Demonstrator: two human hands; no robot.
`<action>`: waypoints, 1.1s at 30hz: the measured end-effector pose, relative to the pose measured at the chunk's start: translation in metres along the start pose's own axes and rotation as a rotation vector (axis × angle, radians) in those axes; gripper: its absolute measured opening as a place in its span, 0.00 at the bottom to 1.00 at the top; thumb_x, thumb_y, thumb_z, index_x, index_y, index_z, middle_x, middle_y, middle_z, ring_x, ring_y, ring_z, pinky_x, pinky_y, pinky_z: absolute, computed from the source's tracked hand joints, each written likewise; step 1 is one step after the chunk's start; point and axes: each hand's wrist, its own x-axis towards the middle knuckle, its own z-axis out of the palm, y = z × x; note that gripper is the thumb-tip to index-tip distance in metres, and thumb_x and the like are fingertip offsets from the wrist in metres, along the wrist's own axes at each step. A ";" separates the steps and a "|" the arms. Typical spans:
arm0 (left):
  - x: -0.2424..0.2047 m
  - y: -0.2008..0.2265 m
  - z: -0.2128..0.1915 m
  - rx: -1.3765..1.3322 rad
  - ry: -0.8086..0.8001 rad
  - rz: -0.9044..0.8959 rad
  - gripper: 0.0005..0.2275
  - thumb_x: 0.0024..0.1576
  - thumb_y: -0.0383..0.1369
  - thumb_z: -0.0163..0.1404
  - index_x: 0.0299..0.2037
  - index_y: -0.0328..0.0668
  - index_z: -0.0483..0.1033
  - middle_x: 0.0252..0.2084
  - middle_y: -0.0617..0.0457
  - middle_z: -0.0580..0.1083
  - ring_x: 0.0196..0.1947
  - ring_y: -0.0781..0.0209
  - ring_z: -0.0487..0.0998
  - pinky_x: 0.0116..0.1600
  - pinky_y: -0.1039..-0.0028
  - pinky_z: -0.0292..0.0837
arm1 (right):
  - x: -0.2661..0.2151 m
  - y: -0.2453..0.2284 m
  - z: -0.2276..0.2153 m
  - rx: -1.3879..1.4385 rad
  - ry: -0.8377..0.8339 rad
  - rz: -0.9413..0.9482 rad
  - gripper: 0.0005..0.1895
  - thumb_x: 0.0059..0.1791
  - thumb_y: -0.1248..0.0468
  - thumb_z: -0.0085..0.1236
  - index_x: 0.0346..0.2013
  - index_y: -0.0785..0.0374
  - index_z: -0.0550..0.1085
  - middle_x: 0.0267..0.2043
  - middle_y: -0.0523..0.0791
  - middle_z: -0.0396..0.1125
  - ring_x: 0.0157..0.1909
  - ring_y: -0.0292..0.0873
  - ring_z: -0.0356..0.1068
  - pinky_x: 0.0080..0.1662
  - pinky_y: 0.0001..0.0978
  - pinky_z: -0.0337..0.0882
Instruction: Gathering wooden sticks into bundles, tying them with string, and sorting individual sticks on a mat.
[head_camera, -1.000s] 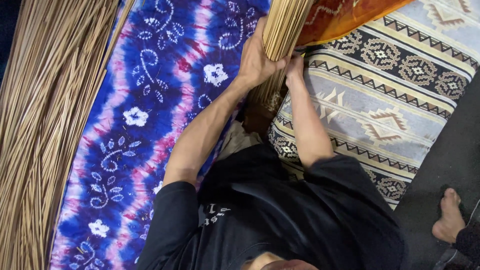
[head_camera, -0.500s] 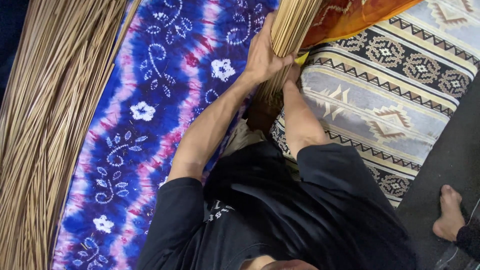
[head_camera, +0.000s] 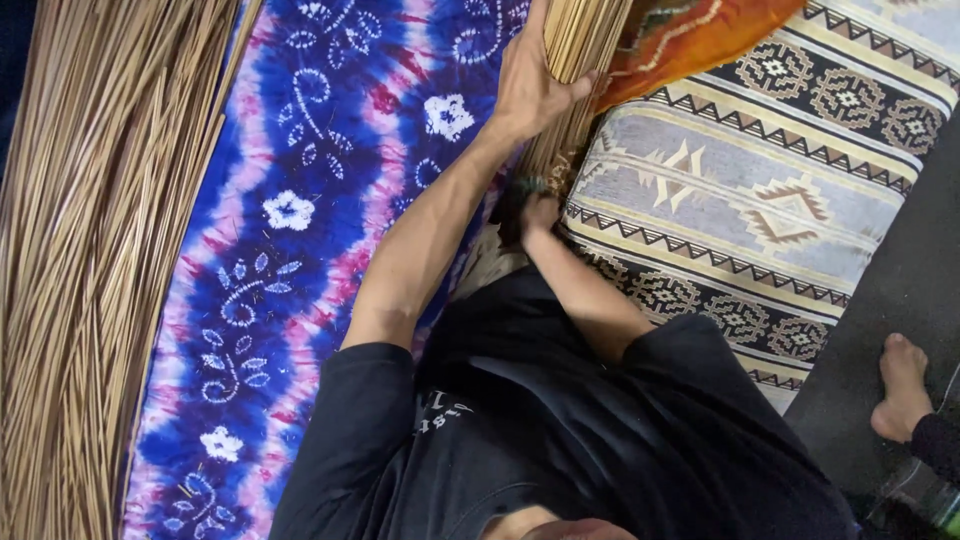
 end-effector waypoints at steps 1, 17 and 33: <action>-0.001 -0.002 0.000 -0.024 0.007 0.008 0.50 0.46 0.36 0.72 0.73 0.55 0.44 0.54 0.51 0.82 0.47 0.55 0.90 0.51 0.64 0.95 | -0.003 0.015 -0.001 -0.282 -0.191 -0.045 0.19 0.55 0.62 0.46 0.55 0.72 0.73 0.47 0.56 0.73 0.43 0.53 0.75 0.43 0.41 0.73; 0.002 0.006 -0.004 0.023 0.109 0.011 0.38 0.45 0.33 0.74 0.61 0.43 0.61 0.48 0.48 0.81 0.46 0.51 0.86 0.56 0.61 0.87 | -0.104 -0.137 -0.075 -0.569 -0.124 -1.388 0.10 0.43 0.78 0.49 0.37 0.77 0.76 0.39 0.57 0.69 0.37 0.52 0.68 0.38 0.41 0.72; -0.002 -0.009 0.009 0.076 0.042 -0.026 0.51 0.49 0.36 0.71 0.75 0.59 0.39 0.54 0.50 0.82 0.45 0.56 0.90 0.46 0.69 0.97 | -0.028 -0.050 -0.018 -0.477 -0.754 -0.923 0.27 0.55 0.52 0.32 0.43 0.71 0.74 0.41 0.58 0.72 0.34 0.58 0.67 0.35 0.49 0.62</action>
